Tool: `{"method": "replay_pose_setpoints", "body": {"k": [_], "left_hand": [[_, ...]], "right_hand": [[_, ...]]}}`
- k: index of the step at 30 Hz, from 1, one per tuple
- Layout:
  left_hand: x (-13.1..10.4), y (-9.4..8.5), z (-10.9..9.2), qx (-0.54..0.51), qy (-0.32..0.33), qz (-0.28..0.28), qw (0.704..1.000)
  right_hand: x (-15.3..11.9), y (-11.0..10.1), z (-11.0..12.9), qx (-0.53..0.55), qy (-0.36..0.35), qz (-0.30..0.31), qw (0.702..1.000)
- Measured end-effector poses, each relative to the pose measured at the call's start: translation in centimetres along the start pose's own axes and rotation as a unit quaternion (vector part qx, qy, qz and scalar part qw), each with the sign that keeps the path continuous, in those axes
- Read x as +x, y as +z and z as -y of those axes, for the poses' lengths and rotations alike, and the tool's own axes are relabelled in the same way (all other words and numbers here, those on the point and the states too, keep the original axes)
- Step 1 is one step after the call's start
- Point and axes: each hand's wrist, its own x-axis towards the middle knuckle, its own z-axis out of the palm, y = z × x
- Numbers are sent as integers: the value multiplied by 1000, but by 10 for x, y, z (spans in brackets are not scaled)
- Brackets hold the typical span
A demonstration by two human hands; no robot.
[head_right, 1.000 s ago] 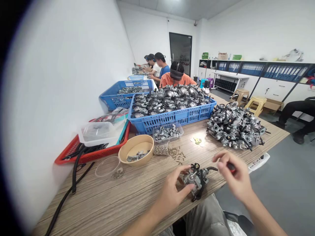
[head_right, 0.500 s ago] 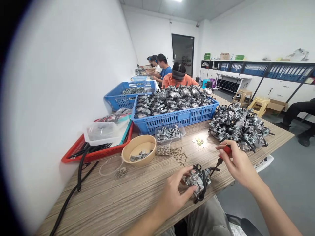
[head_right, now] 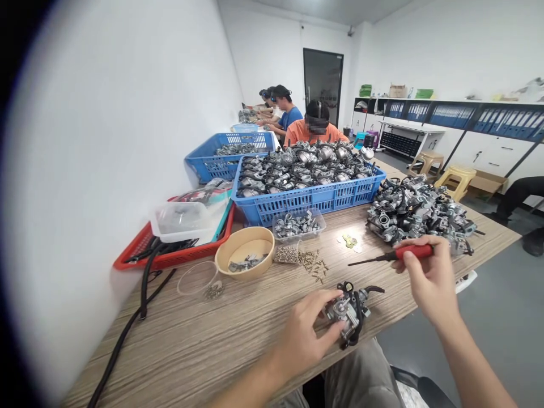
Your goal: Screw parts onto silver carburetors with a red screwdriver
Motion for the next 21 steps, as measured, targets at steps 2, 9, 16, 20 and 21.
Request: {"method": "replay_pose_setpoints", "body": {"k": [2, 9, 16, 20, 21], "left_hand": [[0, 0, 0, 4, 4, 0, 1000], [1, -1, -1, 22, 13, 2, 1000], [1, 0, 0, 20, 12, 0, 1000], [2, 0, 1, 20, 20, -3, 1000], [1, 0, 1, 20, 21, -4, 1000]], "right_hand": [[-4, 14, -14, 5, 18, 36, 999], [-22, 43, -53, 1, 28, 63, 998], [-23, 45, -59, 1, 42, 67, 997], [-23, 48, -60, 0, 42, 63, 997], [-23, 49, -60, 3, 40, 62, 997]]}}
